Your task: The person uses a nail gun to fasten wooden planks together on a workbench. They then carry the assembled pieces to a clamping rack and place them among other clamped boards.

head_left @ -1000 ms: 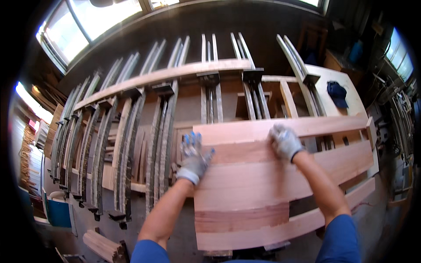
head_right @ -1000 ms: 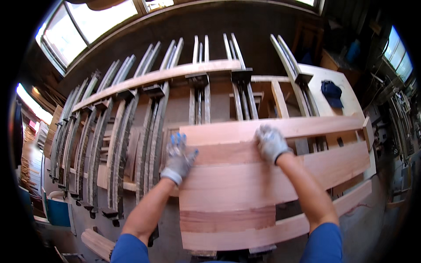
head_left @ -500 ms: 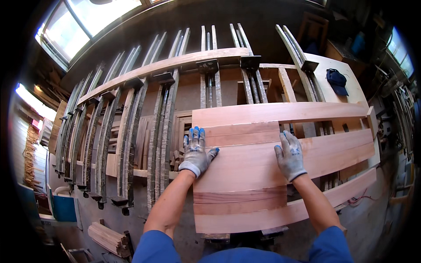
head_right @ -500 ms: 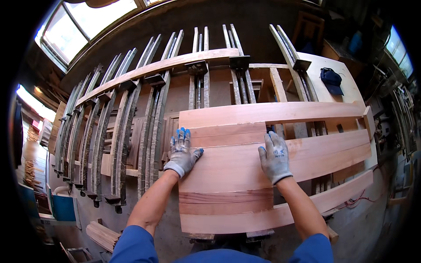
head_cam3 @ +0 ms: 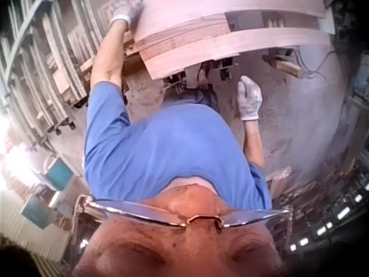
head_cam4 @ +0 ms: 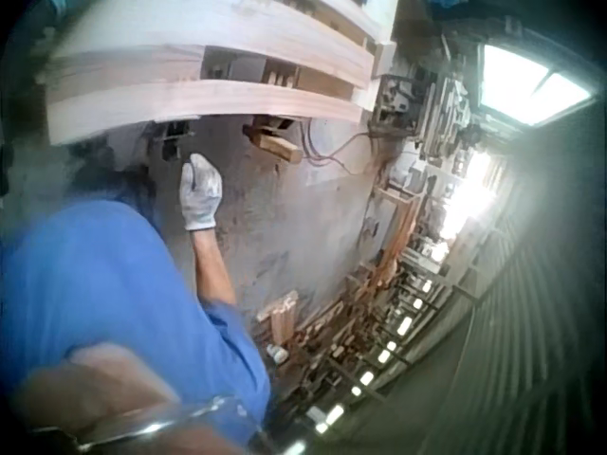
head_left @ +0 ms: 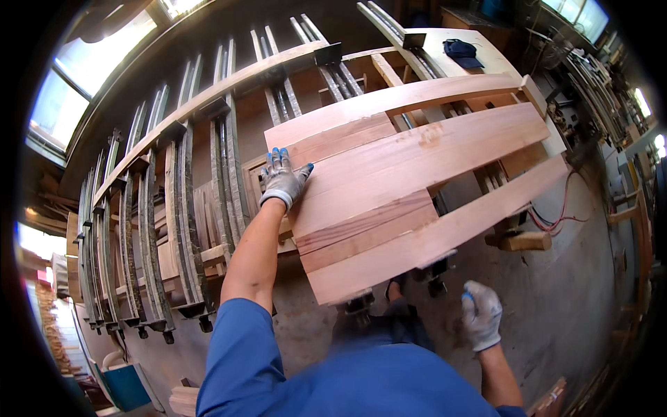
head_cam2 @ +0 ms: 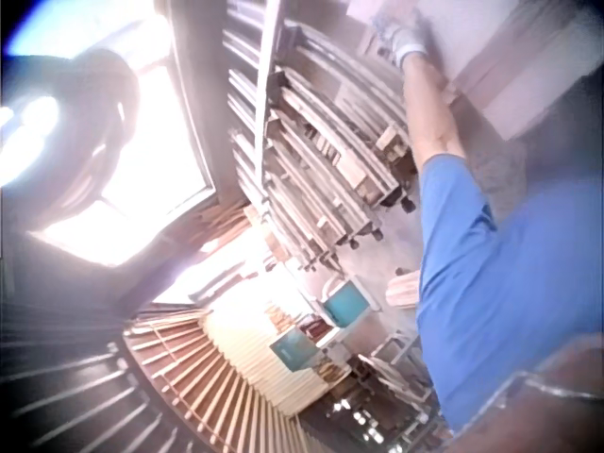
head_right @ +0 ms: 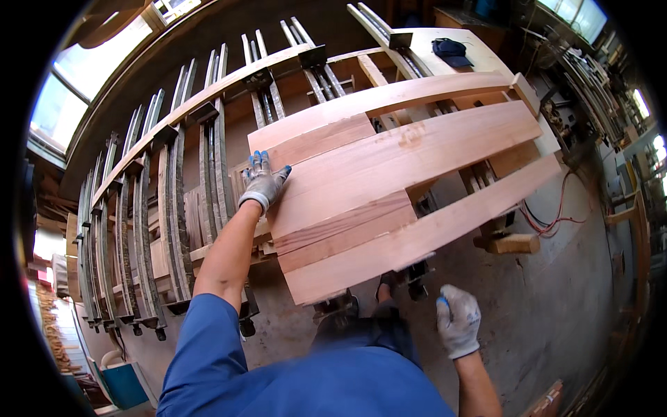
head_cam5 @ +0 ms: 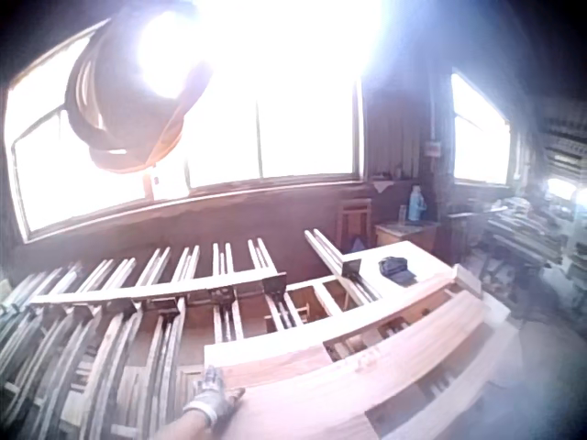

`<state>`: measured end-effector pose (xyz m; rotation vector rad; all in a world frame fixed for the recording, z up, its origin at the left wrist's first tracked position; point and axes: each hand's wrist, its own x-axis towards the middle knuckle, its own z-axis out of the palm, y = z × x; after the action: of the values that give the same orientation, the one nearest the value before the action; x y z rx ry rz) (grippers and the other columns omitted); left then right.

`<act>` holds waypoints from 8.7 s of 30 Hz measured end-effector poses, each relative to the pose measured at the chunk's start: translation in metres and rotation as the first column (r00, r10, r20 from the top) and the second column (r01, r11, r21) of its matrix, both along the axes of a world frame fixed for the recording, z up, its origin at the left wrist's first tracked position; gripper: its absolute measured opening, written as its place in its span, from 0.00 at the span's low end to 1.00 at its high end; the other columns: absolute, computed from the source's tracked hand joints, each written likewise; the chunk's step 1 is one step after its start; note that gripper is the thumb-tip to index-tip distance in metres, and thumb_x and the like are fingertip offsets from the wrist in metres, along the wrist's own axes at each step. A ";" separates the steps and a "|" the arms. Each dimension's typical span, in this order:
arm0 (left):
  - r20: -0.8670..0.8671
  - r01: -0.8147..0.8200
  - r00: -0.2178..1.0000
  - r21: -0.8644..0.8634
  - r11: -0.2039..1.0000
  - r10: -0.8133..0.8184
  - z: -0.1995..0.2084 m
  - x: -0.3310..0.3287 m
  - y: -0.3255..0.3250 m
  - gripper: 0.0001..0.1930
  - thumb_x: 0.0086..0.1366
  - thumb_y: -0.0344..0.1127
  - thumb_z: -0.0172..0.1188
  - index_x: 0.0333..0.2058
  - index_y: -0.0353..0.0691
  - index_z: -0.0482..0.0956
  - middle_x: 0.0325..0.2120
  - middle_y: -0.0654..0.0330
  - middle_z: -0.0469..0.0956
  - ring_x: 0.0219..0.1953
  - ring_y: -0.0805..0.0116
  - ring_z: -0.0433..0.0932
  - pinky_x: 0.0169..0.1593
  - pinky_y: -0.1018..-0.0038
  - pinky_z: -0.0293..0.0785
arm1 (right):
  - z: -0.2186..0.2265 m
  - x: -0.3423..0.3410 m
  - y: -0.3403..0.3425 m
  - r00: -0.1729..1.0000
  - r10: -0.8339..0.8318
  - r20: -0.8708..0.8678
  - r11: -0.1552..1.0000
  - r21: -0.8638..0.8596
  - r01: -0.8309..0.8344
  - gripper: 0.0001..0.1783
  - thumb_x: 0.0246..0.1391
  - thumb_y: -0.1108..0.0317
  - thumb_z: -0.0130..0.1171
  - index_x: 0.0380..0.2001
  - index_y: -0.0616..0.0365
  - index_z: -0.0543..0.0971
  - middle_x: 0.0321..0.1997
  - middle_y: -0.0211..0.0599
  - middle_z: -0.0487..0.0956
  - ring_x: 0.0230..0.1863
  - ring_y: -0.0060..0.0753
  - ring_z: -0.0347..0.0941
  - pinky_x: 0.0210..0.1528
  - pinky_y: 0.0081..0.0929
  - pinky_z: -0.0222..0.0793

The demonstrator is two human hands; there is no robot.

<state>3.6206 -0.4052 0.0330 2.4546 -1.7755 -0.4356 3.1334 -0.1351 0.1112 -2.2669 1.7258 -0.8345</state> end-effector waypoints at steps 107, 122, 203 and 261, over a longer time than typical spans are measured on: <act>-0.527 0.847 0.531 0.356 0.395 -0.664 -0.303 -2.243 0.131 0.08 0.67 0.40 0.66 0.33 0.44 0.81 0.20 0.67 0.76 0.19 0.74 0.70 0.24 0.74 0.65 | -0.305 -1.824 0.517 -0.599 -0.788 -0.142 -0.077 0.988 -0.133 0.17 0.70 0.59 0.57 0.38 0.65 0.83 0.27 0.45 0.82 0.22 0.38 0.77 0.31 0.37 0.79; -0.373 0.262 0.919 0.821 0.508 0.128 -0.286 -2.413 0.202 0.13 0.73 0.44 0.56 0.38 0.42 0.82 0.26 0.53 0.81 0.22 0.57 0.78 0.27 0.63 0.75 | -0.249 -2.309 0.438 -0.697 -0.552 0.457 0.163 0.879 0.448 0.07 0.66 0.69 0.62 0.35 0.60 0.82 0.24 0.33 0.80 0.21 0.27 0.75 0.25 0.27 0.75; 0.006 0.941 -0.223 0.263 -0.213 -0.975 -0.026 -3.387 -0.003 0.25 0.50 0.45 0.78 0.44 0.43 0.81 0.46 0.53 0.81 0.52 0.49 0.79 0.59 0.55 0.73 | -0.049 -3.165 0.167 0.090 -0.958 0.272 0.148 0.199 0.969 0.16 0.64 0.66 0.64 0.52 0.62 0.81 0.49 0.44 0.84 0.51 0.38 0.80 0.57 0.33 0.73; -0.044 -0.691 0.267 0.688 0.223 0.963 -0.145 -2.983 0.627 0.48 0.38 0.71 0.78 0.51 0.36 0.85 0.51 0.43 0.83 0.53 0.49 0.84 0.55 0.60 0.82 | -0.211 -2.919 -0.137 0.998 0.039 -0.056 0.538 0.843 0.026 0.21 0.49 0.63 0.73 0.44 0.65 0.82 0.40 0.39 0.87 0.38 0.44 0.84 0.39 0.40 0.81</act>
<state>0.6379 0.2219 -0.1118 2.7741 0.1976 -1.3632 0.2141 -0.2719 -0.1003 -1.5936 1.6080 0.1476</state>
